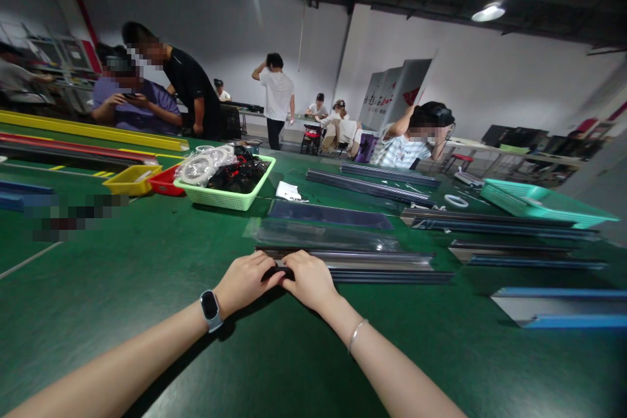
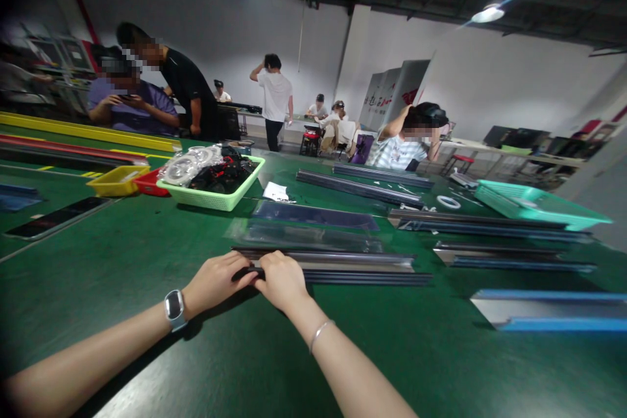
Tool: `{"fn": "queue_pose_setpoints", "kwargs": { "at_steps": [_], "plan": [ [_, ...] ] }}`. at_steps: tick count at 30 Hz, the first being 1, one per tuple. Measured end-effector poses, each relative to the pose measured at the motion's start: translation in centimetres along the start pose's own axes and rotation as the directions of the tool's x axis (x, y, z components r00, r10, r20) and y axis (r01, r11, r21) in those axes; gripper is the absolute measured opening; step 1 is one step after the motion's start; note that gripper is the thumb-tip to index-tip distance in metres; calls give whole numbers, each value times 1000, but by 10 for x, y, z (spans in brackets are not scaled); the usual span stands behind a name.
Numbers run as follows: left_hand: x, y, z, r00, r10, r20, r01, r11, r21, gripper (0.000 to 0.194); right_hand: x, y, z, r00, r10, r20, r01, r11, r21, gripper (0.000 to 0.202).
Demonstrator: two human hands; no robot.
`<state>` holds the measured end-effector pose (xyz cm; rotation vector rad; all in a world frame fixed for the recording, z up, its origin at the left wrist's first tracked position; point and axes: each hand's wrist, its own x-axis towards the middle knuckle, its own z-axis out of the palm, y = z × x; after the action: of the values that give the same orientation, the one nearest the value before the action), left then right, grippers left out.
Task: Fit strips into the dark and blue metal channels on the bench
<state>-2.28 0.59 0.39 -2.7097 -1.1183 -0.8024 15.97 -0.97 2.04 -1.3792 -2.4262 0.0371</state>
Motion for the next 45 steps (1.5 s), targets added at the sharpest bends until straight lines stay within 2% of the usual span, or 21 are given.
{"fn": "queue_pose_setpoints", "kwargs": {
  "at_steps": [14,23,31,38,45],
  "plan": [
    [2,-2,1,999,29,22,-29,1000,5,25,-1,-2,-2,999,14,38,-10,993,-117,22],
    [1,-2,1,995,-1,98,-2,1000,26,26,-1,-2,-1,998,31,47,-23,988,-152,25],
    [1,-2,3,998,24,56,-26,999,37,28,0,-3,-1,998,31,54,-23,988,-153,25],
    [0,-3,2,998,8,69,-12,999,52,28,-1,-3,0,998,40,51,-32,987,-158,26],
    [1,-3,6,998,-35,42,33,998,59,34,-1,-1,-1,999,4,39,2,989,-145,18]
  ]
}}
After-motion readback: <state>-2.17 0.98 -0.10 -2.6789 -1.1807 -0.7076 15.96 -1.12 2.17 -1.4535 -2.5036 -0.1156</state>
